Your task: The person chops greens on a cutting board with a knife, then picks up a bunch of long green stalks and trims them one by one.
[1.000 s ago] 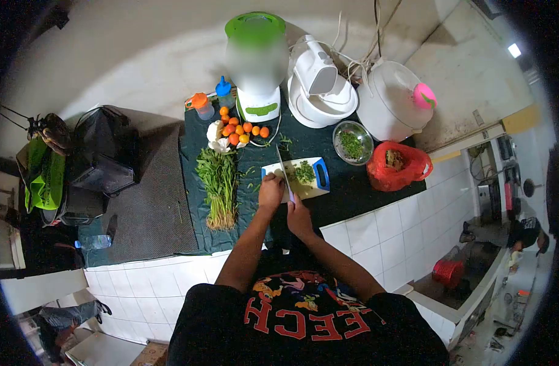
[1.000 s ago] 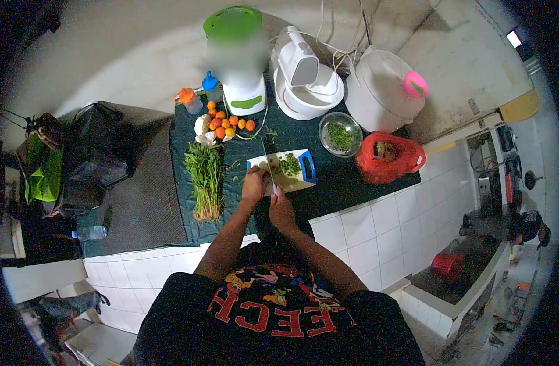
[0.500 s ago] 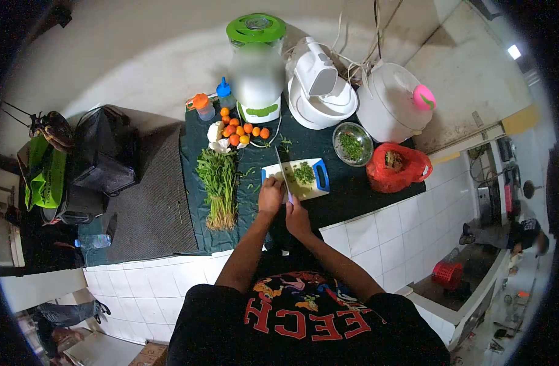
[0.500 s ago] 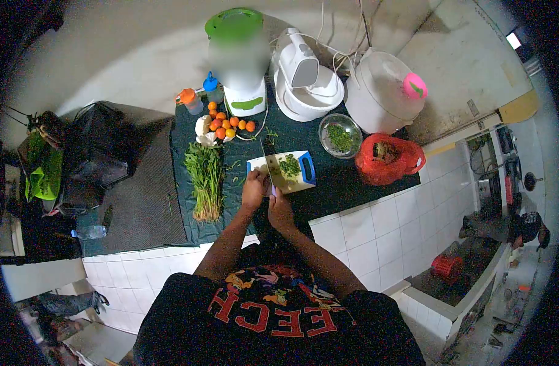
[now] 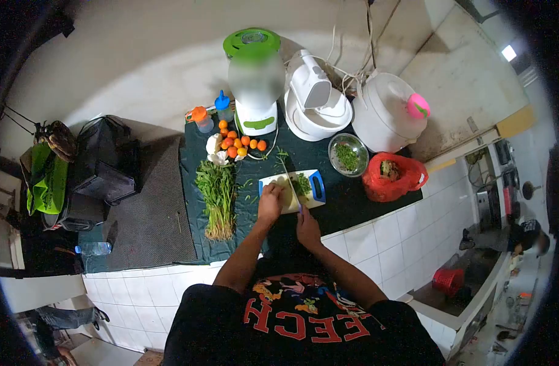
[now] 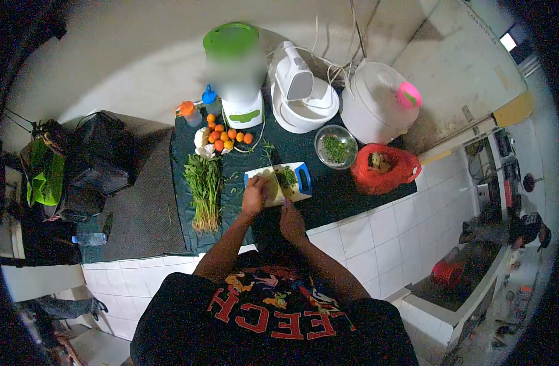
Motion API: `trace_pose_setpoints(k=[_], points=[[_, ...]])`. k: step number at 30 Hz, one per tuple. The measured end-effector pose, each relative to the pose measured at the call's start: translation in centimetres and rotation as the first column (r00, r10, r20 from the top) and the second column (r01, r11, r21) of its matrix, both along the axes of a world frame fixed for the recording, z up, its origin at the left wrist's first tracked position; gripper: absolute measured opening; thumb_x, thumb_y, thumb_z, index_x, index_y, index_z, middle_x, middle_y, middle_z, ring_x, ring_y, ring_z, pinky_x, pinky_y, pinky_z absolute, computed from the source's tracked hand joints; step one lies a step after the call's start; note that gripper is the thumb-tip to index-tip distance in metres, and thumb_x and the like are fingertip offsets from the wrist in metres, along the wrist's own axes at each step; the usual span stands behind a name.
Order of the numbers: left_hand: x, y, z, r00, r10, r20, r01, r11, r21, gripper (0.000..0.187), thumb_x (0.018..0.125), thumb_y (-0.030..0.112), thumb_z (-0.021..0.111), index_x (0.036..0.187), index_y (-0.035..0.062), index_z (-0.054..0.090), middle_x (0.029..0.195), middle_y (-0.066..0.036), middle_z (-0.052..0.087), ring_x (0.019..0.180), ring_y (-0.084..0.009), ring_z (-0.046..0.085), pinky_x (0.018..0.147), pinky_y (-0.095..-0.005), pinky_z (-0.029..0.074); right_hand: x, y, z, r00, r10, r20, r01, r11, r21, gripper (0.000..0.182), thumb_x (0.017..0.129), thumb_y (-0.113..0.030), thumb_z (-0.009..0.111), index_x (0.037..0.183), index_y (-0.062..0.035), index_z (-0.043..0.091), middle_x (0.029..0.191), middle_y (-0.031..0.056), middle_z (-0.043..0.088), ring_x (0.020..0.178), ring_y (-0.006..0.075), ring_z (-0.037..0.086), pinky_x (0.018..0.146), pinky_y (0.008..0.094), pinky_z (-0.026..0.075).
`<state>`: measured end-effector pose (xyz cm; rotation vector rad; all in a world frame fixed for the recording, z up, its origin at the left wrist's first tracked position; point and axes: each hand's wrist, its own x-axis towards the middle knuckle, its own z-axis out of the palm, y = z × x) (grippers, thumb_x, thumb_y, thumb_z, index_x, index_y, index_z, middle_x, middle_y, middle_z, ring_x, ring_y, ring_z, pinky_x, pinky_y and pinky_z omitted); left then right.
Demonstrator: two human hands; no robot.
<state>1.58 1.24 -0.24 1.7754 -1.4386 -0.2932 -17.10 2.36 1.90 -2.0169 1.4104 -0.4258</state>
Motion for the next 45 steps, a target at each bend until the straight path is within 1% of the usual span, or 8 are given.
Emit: trace_pose_setpoints(k=[5,9,23,27,32,34,37,45], points=[[2.8,-3.6,1.8,0.955,0.060,-0.291,-0.033,0.995,0.096,0.023,0.088,0.005,0.061,0.109,0.0043,0.071,0.099,-0.017,0.067,0.092,-0.0404,0.065,0.084,-0.0459,0.053,-1.5,0.1,1.9,0.993,-0.048,0.106,0.039,0.996,0.081,0.044,0.106,-0.026,0.045,0.143,-0.0022,0.048,0.126,0.0285,0.062,0.115,0.0466,0.060,0.094,0.0515,0.049],[5.4,-7.2,1.5,0.992,0.105,-0.062,-0.098,0.989,0.108,0.019,0.092,0.009,0.058,0.105,0.0035,0.071,0.100,-0.017,0.069,0.093,-0.0417,0.066,0.082,-0.0486,0.054,-3.5,0.4,1.7,0.986,0.098,0.138,-0.087,0.993,-0.084,0.045,0.104,-0.025,0.048,0.145,-0.0044,0.046,0.122,0.0252,0.064,0.111,0.0446,0.062,0.092,0.0513,0.050],[9.7,-14.8,0.0,0.856,-0.304,0.419,0.260,0.952,0.159,0.027,0.090,0.013,0.055,0.112,0.0132,0.070,0.116,-0.005,0.061,0.116,-0.0272,0.058,0.093,-0.0413,0.052,-2.2,-4.8,-0.7,0.769,0.309,-0.560,-0.554,0.758,-0.343,0.047,0.092,-0.029,0.066,0.131,-0.0057,0.054,0.098,0.0093,0.063,0.095,0.0257,0.061,0.078,0.0408,0.050],[9.9,-15.7,0.1,0.810,-0.376,0.449,0.269,0.920,0.285,0.020,0.089,0.016,0.057,0.103,0.0143,0.071,0.110,-0.003,0.061,0.113,-0.0255,0.056,0.090,-0.0391,0.052,-0.8,-6.3,0.4,0.814,0.288,-0.504,-0.555,0.640,-0.531,0.036,0.089,-0.030,0.067,0.117,-0.0071,0.062,0.092,0.0080,0.062,0.091,0.0248,0.061,0.079,0.0411,0.048],[10.0,-15.7,-0.4,0.833,-0.376,0.407,0.290,0.922,0.257,0.018,0.087,0.014,0.057,0.100,0.0142,0.070,0.108,-0.004,0.061,0.110,-0.0253,0.057,0.088,-0.0389,0.052,2.8,-10.8,1.6,0.884,0.348,-0.311,-0.450,0.813,-0.370,0.021,0.091,-0.027,0.065,0.094,-0.0072,0.070,0.088,0.0134,0.062,0.085,0.0327,0.062,0.075,0.0445,0.048],[9.7,-15.5,-0.6,0.833,-0.414,0.366,0.306,0.897,0.319,0.019,0.087,0.013,0.057,0.100,0.0133,0.070,0.109,-0.005,0.061,0.111,-0.0254,0.058,0.089,-0.0395,0.052,6.0,-16.1,3.6,0.921,0.279,-0.271,-0.325,0.934,-0.145,0.020,0.090,-0.025,0.066,0.097,-0.0068,0.071,0.092,0.0169,0.064,0.088,0.0381,0.062,0.078,0.0482,0.050],[9.8,-15.4,-0.7,0.878,-0.346,0.332,0.263,0.926,0.270,0.021,0.086,0.011,0.056,0.102,0.0116,0.070,0.110,-0.007,0.062,0.109,-0.0283,0.060,0.089,-0.0420,0.053,8.3,-18.8,0.3,0.991,0.135,-0.005,-0.128,0.934,-0.335,0.022,0.086,-0.023,0.070,0.101,-0.0064,0.071,0.094,0.0181,0.066,0.091,0.0403,0.063,0.082,0.0504,0.052],[9.4,-13.7,2.2,0.974,-0.179,0.135,0.114,0.914,0.389,0.021,0.085,0.010,0.058,0.102,0.0089,0.072,0.107,-0.011,0.064,0.107,-0.0330,0.063,0.088,-0.0418,0.054,11.0,-20.1,-1.7,0.984,0.177,-0.030,-0.178,0.940,-0.290,0.023,0.083,-0.022,0.074,0.099,-0.0066,0.072,0.098,0.0167,0.068,0.093,0.0384,0.065,0.082,0.0484,0.053]])
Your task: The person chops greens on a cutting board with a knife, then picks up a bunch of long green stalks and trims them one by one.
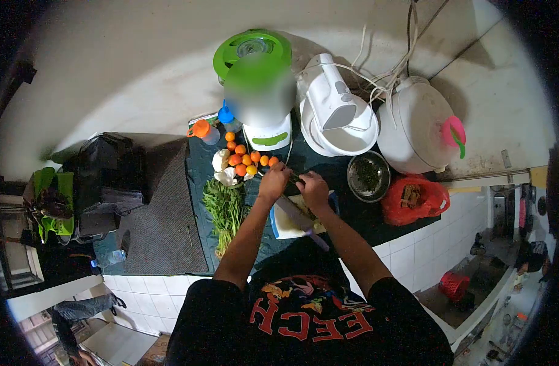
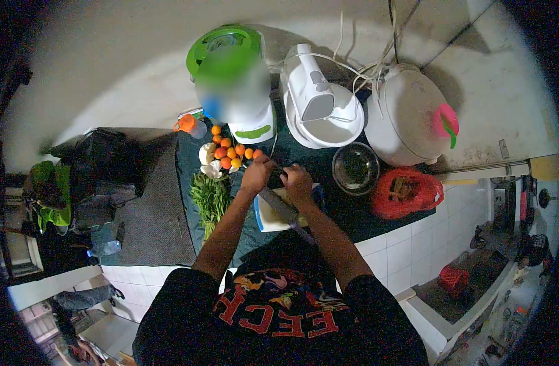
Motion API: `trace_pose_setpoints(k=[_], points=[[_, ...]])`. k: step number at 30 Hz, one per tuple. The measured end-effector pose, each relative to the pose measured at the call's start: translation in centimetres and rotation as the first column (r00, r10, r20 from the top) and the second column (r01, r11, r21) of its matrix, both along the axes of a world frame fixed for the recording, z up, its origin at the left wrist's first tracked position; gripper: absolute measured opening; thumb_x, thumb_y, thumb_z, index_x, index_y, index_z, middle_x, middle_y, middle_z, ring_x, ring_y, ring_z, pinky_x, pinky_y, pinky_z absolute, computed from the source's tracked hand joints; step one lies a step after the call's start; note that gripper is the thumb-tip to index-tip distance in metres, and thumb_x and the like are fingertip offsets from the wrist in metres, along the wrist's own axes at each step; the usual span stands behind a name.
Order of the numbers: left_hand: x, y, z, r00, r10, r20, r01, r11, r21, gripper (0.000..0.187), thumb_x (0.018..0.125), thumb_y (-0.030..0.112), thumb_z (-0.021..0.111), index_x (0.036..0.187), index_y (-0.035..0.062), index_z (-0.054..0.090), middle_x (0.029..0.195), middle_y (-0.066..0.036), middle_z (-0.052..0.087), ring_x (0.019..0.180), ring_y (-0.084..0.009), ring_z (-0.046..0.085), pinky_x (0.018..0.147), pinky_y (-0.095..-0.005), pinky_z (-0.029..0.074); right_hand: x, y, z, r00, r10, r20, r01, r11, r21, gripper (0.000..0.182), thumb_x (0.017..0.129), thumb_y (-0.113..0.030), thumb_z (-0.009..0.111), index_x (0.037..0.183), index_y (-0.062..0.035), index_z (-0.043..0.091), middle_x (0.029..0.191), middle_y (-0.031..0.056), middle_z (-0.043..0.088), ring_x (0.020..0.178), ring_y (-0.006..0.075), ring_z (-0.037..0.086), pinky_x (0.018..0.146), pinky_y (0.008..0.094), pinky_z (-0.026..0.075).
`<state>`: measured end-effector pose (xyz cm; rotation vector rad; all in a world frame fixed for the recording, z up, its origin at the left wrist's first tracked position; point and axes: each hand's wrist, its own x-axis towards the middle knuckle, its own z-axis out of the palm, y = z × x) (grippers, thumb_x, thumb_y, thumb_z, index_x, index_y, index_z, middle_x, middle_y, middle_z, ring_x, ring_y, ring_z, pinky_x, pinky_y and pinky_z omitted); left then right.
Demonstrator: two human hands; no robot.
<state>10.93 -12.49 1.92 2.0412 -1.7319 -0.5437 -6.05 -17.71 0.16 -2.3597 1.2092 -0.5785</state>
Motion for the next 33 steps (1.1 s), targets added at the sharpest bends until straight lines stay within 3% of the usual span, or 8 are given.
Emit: trace_pose_setpoints(k=[3,8,11,16,18,23,29,33], points=[[0.7,-0.2,-0.7,0.991,-0.129,0.038,0.131,0.991,-0.030,0.027,0.090,0.013,0.054,0.111,0.0107,0.070,0.114,-0.013,0.063,0.104,-0.0354,0.065,0.088,-0.0451,0.055,0.3,0.1,-0.3,1.000,-0.008,-0.012,0.008,1.000,-0.009,0.023,0.084,-0.025,0.073,0.097,-0.0064,0.072,0.101,0.0170,0.069,0.092,0.0387,0.065,0.082,0.0486,0.054],[0.7,-0.6,-0.4,0.988,-0.142,0.065,0.146,0.988,-0.057,0.025,0.090,0.013,0.054,0.109,0.0115,0.071,0.114,-0.012,0.063,0.105,-0.0343,0.065,0.088,-0.0444,0.056,0.5,0.1,-1.0,0.998,-0.019,0.056,0.023,0.998,-0.065,0.017,0.086,-0.022,0.071,0.093,-0.0073,0.070,0.095,0.0155,0.067,0.088,0.0379,0.066,0.077,0.0491,0.053],[0.4,-0.5,-0.5,0.992,-0.105,0.063,0.111,0.989,-0.099,0.026,0.087,0.011,0.056,0.109,0.0115,0.071,0.110,-0.010,0.065,0.105,-0.0321,0.064,0.090,-0.0424,0.055,0.2,0.5,-1.0,0.990,-0.105,0.096,0.106,0.994,0.002,0.012,0.085,-0.015,0.072,0.091,-0.0052,0.069,0.089,0.0142,0.064,0.084,0.0383,0.064,0.073,0.0463,0.053],[-0.1,-0.4,-1.0,0.994,-0.089,0.062,0.093,0.994,-0.062,0.027,0.086,0.009,0.057,0.110,0.0104,0.070,0.107,-0.009,0.065,0.106,-0.0303,0.063,0.089,-0.0415,0.054,-0.9,0.3,-2.1,0.967,-0.153,0.205,0.123,0.981,0.152,0.015,0.090,-0.017,0.069,0.090,-0.0018,0.067,0.088,0.0169,0.064,0.083,0.0364,0.065,0.073,0.0453,0.052],[-0.5,-0.5,-1.1,0.999,-0.038,-0.025,0.036,0.997,-0.069,0.024,0.088,0.010,0.057,0.109,0.0098,0.069,0.107,-0.009,0.065,0.105,-0.0307,0.063,0.088,-0.0423,0.055,-1.1,0.1,-2.4,0.964,-0.170,0.204,0.136,0.977,0.167,0.015,0.090,-0.017,0.069,0.091,-0.0015,0.068,0.088,0.0173,0.065,0.083,0.0360,0.065,0.073,0.0455,0.052],[-1.7,0.2,-1.4,0.997,-0.079,-0.007,0.078,0.990,-0.114,0.025,0.089,0.011,0.057,0.109,0.0130,0.071,0.109,-0.007,0.064,0.106,-0.0304,0.062,0.088,-0.0417,0.055,-1.6,-0.1,-2.2,0.946,-0.276,0.168,0.227,0.938,0.263,0.021,0.090,-0.024,0.069,0.091,-0.0028,0.069,0.089,0.0174,0.067,0.086,0.0374,0.066,0.081,0.0462,0.051],[-1.8,-0.3,-1.6,0.978,-0.141,0.156,0.172,0.962,-0.212,0.023,0.085,0.013,0.061,0.102,0.0174,0.075,0.107,-0.004,0.063,0.109,-0.0255,0.059,0.094,-0.0374,0.052,-2.9,-0.7,-3.7,0.945,-0.273,0.180,0.208,0.927,0.312,0.029,0.087,-0.027,0.072,0.097,0.0004,0.073,0.082,0.0160,0.071,0.077,0.0318,0.070,0.073,0.0426,0.054],[-1.2,-0.5,-2.0,0.973,-0.183,0.138,0.204,0.965,-0.164,0.018,0.082,0.015,0.062,0.094,0.0167,0.075,0.104,-0.003,0.064,0.109,-0.0256,0.058,0.094,-0.0361,0.049,-3.4,-0.8,-3.1,0.902,-0.382,0.200,0.200,0.782,0.591,0.028,0.091,-0.027,0.073,0.099,0.0003,0.074,0.078,0.0066,0.069,0.069,0.0195,0.065,0.065,0.0354,0.050]])
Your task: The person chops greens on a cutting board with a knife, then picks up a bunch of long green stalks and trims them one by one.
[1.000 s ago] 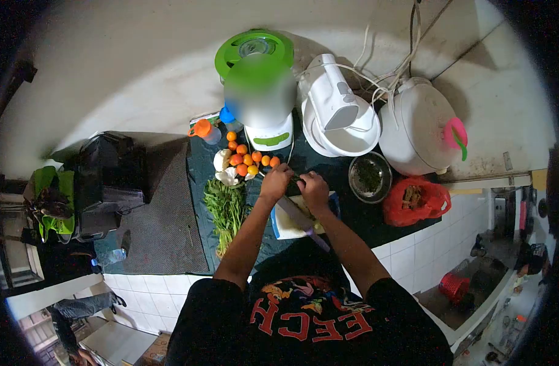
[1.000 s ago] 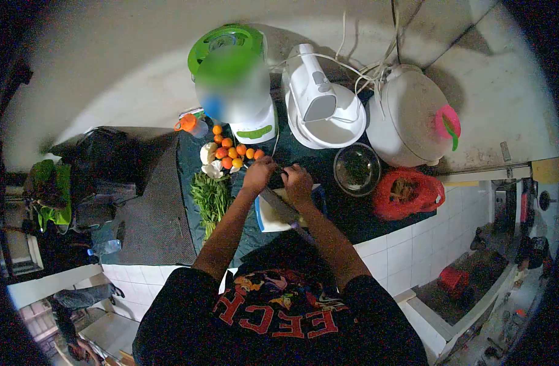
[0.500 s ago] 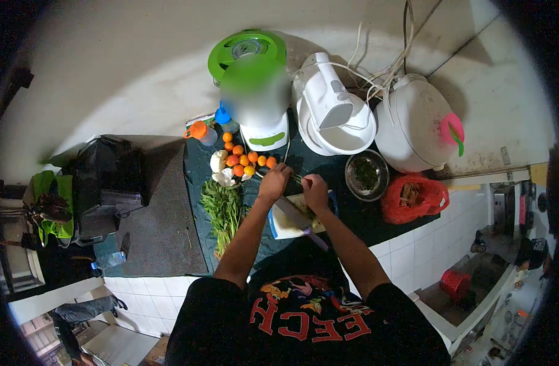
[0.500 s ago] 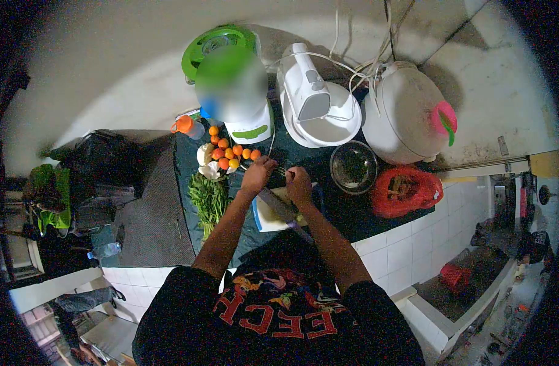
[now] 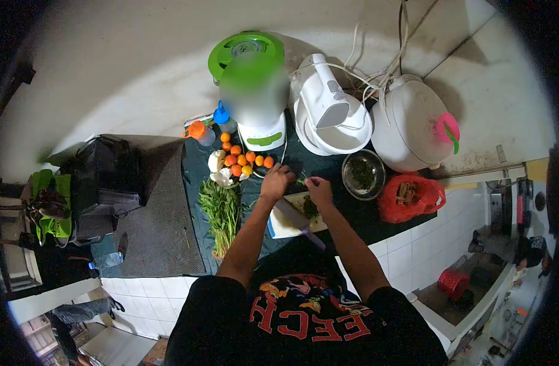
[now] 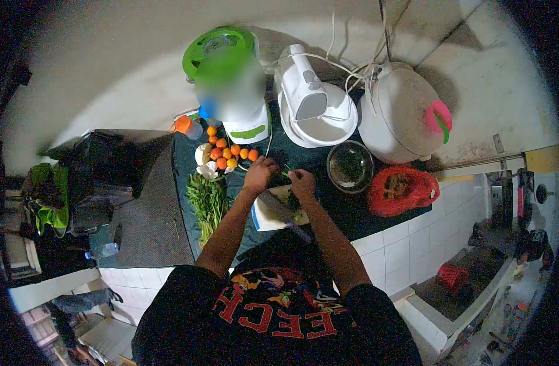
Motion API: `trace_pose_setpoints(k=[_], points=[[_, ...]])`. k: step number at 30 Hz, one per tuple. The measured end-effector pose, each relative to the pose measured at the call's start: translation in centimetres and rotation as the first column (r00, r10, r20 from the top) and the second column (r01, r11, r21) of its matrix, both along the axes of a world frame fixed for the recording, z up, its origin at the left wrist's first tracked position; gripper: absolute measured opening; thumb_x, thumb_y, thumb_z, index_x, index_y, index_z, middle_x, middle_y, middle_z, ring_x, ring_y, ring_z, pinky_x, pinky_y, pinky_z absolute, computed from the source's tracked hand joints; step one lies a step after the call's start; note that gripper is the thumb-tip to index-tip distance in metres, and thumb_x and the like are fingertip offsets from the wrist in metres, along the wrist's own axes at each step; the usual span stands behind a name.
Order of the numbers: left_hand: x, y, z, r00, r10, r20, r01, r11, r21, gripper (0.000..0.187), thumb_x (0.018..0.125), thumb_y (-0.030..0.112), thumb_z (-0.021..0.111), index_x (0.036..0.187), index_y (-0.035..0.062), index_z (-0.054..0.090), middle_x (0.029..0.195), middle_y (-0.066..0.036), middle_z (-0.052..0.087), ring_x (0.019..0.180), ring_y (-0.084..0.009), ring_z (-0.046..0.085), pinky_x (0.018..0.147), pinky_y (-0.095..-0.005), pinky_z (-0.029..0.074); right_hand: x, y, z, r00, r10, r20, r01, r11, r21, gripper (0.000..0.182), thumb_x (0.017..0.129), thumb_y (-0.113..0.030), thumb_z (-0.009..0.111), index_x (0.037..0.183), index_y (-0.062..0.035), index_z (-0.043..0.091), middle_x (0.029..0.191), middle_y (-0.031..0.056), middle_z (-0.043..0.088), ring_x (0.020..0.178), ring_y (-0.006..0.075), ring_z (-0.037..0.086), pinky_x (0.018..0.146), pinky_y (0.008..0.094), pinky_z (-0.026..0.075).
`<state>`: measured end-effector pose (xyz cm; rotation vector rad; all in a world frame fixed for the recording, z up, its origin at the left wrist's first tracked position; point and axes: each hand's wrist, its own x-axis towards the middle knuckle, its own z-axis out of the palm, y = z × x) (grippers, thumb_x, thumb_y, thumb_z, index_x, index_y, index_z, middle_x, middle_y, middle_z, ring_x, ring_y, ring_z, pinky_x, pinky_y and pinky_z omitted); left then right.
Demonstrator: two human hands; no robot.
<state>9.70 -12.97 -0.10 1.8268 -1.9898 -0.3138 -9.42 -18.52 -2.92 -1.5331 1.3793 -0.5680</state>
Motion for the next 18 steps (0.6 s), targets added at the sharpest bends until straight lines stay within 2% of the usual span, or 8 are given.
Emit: trace_pose_setpoints(k=[7,9,10,11,12,13,15,18], points=[[-1.7,0.2,1.3,0.950,0.149,-0.273,-0.178,0.980,-0.085,0.011,0.090,0.015,0.063,0.093,0.0106,0.073,0.100,-0.005,0.069,0.097,-0.0250,0.063,0.088,-0.0359,0.051,-0.2,1.3,4.9,0.884,-0.305,0.355,0.055,0.821,0.568,0.022,0.094,-0.027,0.073,0.092,-0.0053,0.070,0.070,-0.0029,0.056,0.060,0.0086,0.052,0.055,0.0268,0.042],[-3.0,1.0,1.1,0.509,0.381,-0.772,-0.370,0.906,0.203,0.016,0.100,0.016,0.058,0.094,0.0063,0.071,0.101,-0.006,0.071,0.088,-0.0207,0.066,0.081,-0.0325,0.053,0.1,1.4,6.0,0.873,-0.313,0.374,0.040,0.810,0.585,0.022,0.095,-0.027,0.072,0.092,-0.0061,0.069,0.070,-0.0032,0.055,0.060,0.0087,0.051,0.055,0.0252,0.042],[-3.6,1.4,1.2,0.512,0.377,-0.772,-0.371,0.907,0.198,0.016,0.100,0.016,0.058,0.094,0.0063,0.071,0.101,-0.006,0.071,0.088,-0.0207,0.066,0.081,-0.0325,0.053,0.2,1.5,6.5,0.864,-0.322,0.388,0.025,0.796,0.605,0.021,0.095,-0.027,0.071,0.091,-0.0070,0.068,0.071,-0.0035,0.054,0.060,0.0088,0.051,0.055,0.0235,0.042],[-4.1,1.9,1.3,0.217,0.424,-0.879,-0.326,0.880,0.344,0.016,0.101,0.015,0.059,0.101,0.0035,0.070,0.104,-0.008,0.071,0.092,-0.0221,0.067,0.082,-0.0333,0.054,0.3,1.7,7.0,0.862,-0.320,0.393,0.022,0.798,0.602,0.021,0.095,-0.027,0.071,0.091,-0.0070,0.068,0.071,-0.0035,0.054,0.060,0.0088,0.051,0.055,0.0235,0.042],[-4.5,2.5,1.3,-0.100,0.458,-0.883,-0.234,0.852,0.468,0.018,0.101,0.015,0.059,0.108,0.0006,0.069,0.107,-0.011,0.072,0.097,-0.0234,0.069,0.083,-0.0340,0.055,0.4,1.9,7.8,0.823,-0.335,0.458,-0.016,0.793,0.609,0.020,0.096,-0.026,0.070,0.093,-0.0064,0.067,0.072,-0.0031,0.055,0.061,0.0091,0.050,0.055,0.0236,0.042],[-4.8,3.1,0.5,-0.098,0.455,-0.885,-0.237,0.853,0.465,0.018,0.101,0.015,0.059,0.108,0.0006,0.069,0.107,-0.011,0.072,0.097,-0.0234,0.069,0.083,-0.0340,0.055,0.5,2.3,8.2,0.779,-0.351,0.519,-0.055,0.787,0.615,0.020,0.098,-0.025,0.069,0.094,-0.0058,0.067,0.073,-0.0027,0.055,0.061,0.0093,0.050,0.056,0.0237,0.041],[-5.3,3.9,-0.2,-0.600,0.419,-0.682,0.061,0.874,0.483,0.020,0.104,0.018,0.056,0.110,0.0011,0.065,0.103,-0.005,0.071,0.087,-0.0203,0.067,0.081,-0.0306,0.054,0.9,2.8,8.7,0.736,-0.358,0.574,-0.090,0.789,0.608,0.019,0.099,-0.023,0.068,0.093,-0.0054,0.066,0.074,-0.0024,0.055,0.062,0.0090,0.049,0.056,0.0242,0.041],[-6.1,4.5,-0.4,-0.614,0.423,-0.667,0.104,0.880,0.463,0.024,0.106,0.023,0.052,0.112,0.0036,0.064,0.104,-0.006,0.070,0.086,-0.0210,0.065,0.083,-0.0337,0.053,1.1,3.6,9.2,0.684,-0.381,0.622,-0.110,0.789,0.604,0.018,0.100,-0.021,0.066,0.093,-0.0047,0.065,0.075,-0.0023,0.054,0.063,0.0082,0.049,0.057,0.0250,0.040]])
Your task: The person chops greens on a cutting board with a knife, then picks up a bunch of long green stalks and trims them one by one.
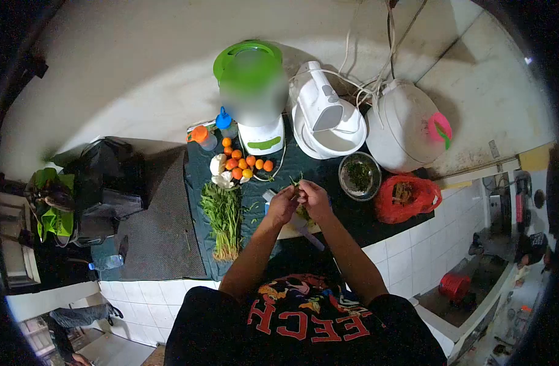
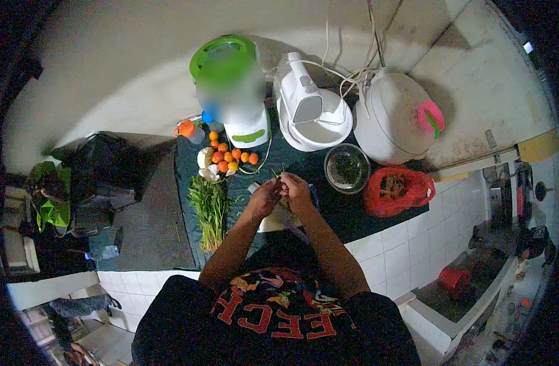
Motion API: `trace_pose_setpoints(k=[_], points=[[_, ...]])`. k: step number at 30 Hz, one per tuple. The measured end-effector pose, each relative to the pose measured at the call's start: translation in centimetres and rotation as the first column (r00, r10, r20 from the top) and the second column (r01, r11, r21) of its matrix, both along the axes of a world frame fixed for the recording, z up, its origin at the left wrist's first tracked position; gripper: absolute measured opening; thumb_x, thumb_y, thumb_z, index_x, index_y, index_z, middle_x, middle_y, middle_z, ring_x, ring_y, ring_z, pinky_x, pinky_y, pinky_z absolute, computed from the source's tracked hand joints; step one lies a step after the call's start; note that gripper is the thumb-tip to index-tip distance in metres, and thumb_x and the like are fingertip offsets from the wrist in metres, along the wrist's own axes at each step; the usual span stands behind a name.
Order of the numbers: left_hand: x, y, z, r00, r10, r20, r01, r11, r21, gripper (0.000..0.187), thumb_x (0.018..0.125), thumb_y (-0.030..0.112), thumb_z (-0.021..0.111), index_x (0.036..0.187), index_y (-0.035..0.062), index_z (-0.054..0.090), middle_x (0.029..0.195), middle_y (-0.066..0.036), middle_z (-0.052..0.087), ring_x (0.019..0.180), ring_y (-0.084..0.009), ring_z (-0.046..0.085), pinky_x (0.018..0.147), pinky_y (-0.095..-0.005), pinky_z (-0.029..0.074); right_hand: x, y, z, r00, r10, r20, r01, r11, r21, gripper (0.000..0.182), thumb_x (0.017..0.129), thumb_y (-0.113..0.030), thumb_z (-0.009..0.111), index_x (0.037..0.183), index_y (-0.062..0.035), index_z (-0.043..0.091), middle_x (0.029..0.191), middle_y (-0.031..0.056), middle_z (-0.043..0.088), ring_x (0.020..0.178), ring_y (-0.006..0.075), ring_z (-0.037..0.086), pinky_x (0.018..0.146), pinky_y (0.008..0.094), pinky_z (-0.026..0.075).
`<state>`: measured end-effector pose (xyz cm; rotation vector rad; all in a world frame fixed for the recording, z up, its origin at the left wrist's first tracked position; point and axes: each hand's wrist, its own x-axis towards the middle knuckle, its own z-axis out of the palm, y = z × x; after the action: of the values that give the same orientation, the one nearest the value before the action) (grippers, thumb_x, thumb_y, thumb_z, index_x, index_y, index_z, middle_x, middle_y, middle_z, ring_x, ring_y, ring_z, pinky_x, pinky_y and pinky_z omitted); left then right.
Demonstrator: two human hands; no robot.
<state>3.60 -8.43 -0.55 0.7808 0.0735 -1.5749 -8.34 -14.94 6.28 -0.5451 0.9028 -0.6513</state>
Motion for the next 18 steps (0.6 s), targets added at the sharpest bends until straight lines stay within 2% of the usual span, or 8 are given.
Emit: trace_pose_setpoints(k=[2,4,5,7,10,14,17,18], points=[[-0.1,0.5,-0.7,0.999,-0.045,-0.010,0.044,0.997,-0.057,0.026,0.107,0.025,0.050,0.112,0.0042,0.064,0.104,-0.006,0.070,0.087,-0.0210,0.065,0.084,-0.0347,0.053,-0.1,0.3,0.2,1.000,-0.017,0.004,0.017,1.000,0.001,0.018,0.100,-0.021,0.065,0.092,-0.0044,0.065,0.075,-0.0025,0.054,0.064,0.0077,0.049,0.057,0.0252,0.040],[-0.2,0.6,-2.8,0.955,-0.087,0.284,0.150,0.967,-0.207,0.026,0.106,0.024,0.052,0.121,0.0044,0.061,0.114,-0.007,0.067,0.104,-0.0209,0.063,0.094,-0.0338,0.050,-0.7,0.4,-0.3,0.994,0.113,0.013,-0.109,0.983,-0.145,0.019,0.101,-0.022,0.064,0.098,-0.0037,0.068,0.077,-0.0025,0.057,0.066,0.0061,0.050,0.058,0.0242,0.040],[-0.1,0.6,-2.8,0.955,-0.088,0.284,0.152,0.966,-0.211,0.026,0.106,0.024,0.052,0.121,0.0044,0.061,0.114,-0.007,0.067,0.104,-0.0209,0.063,0.094,-0.0338,0.050,-1.0,0.6,-0.4,0.994,0.111,0.013,-0.108,0.983,-0.149,0.019,0.101,-0.022,0.064,0.098,-0.0037,0.068,0.077,-0.0025,0.057,0.066,0.0061,0.050,0.058,0.0242,0.040],[0.4,0.8,-0.3,0.990,-0.045,-0.130,0.027,0.990,-0.138,0.025,0.105,0.024,0.054,0.121,0.0057,0.061,0.114,-0.005,0.066,0.103,-0.0182,0.062,0.090,-0.0319,0.050,-1.2,1.1,0.4,0.985,0.091,-0.145,-0.116,0.979,-0.170,0.022,0.100,-0.024,0.065,0.102,-0.0034,0.070,0.080,-0.0024,0.060,0.068,0.0052,0.051,0.059,0.0244,0.040],[1.0,0.6,0.4,0.993,-0.052,-0.105,0.041,0.994,-0.097,0.024,0.104,0.023,0.057,0.121,0.0069,0.061,0.113,-0.003,0.067,0.100,-0.0164,0.062,0.086,-0.0303,0.050,-1.2,2.1,2.3,0.956,0.038,-0.291,-0.100,0.975,-0.200,0.025,0.096,-0.028,0.069,0.103,-0.0037,0.071,0.082,-0.0029,0.062,0.068,0.0043,0.051,0.059,0.0232,0.040],[0.7,0.5,1.3,0.994,-0.067,-0.089,0.056,0.990,-0.127,0.023,0.102,0.021,0.060,0.121,0.0074,0.061,0.109,-0.001,0.068,0.095,-0.0154,0.063,0.082,-0.0285,0.050,-1.4,2.2,1.3,0.935,0.027,-0.353,-0.132,0.952,-0.276,0.028,0.094,-0.032,0.072,0.102,-0.0042,0.072,0.080,-0.0043,0.061,0.069,0.0044,0.052,0.059,0.0229,0.041],[0.2,0.5,2.0,0.999,-0.002,0.034,0.004,0.999,-0.052,0.020,0.100,0.018,0.064,0.117,0.0068,0.063,0.114,-0.004,0.071,0.096,-0.0159,0.065,0.084,-0.0298,0.051,-1.3,2.7,2.1,0.915,0.053,-0.400,-0.173,0.947,-0.271,0.030,0.093,-0.033,0.073,0.102,-0.0042,0.072,0.079,-0.0048,0.061,0.070,0.0048,0.053,0.059,0.0234,0.042],[0.1,0.7,3.6,0.995,0.008,0.096,-0.007,1.000,-0.009,0.023,0.100,0.020,0.065,0.119,0.0078,0.063,0.118,-0.004,0.070,0.098,-0.0153,0.065,0.085,-0.0304,0.050,-1.0,3.1,2.5,0.925,0.012,-0.380,-0.123,0.955,-0.271,0.030,0.093,-0.033,0.073,0.101,-0.0046,0.072,0.079,-0.0050,0.060,0.070,0.0051,0.054,0.060,0.0236,0.042]])
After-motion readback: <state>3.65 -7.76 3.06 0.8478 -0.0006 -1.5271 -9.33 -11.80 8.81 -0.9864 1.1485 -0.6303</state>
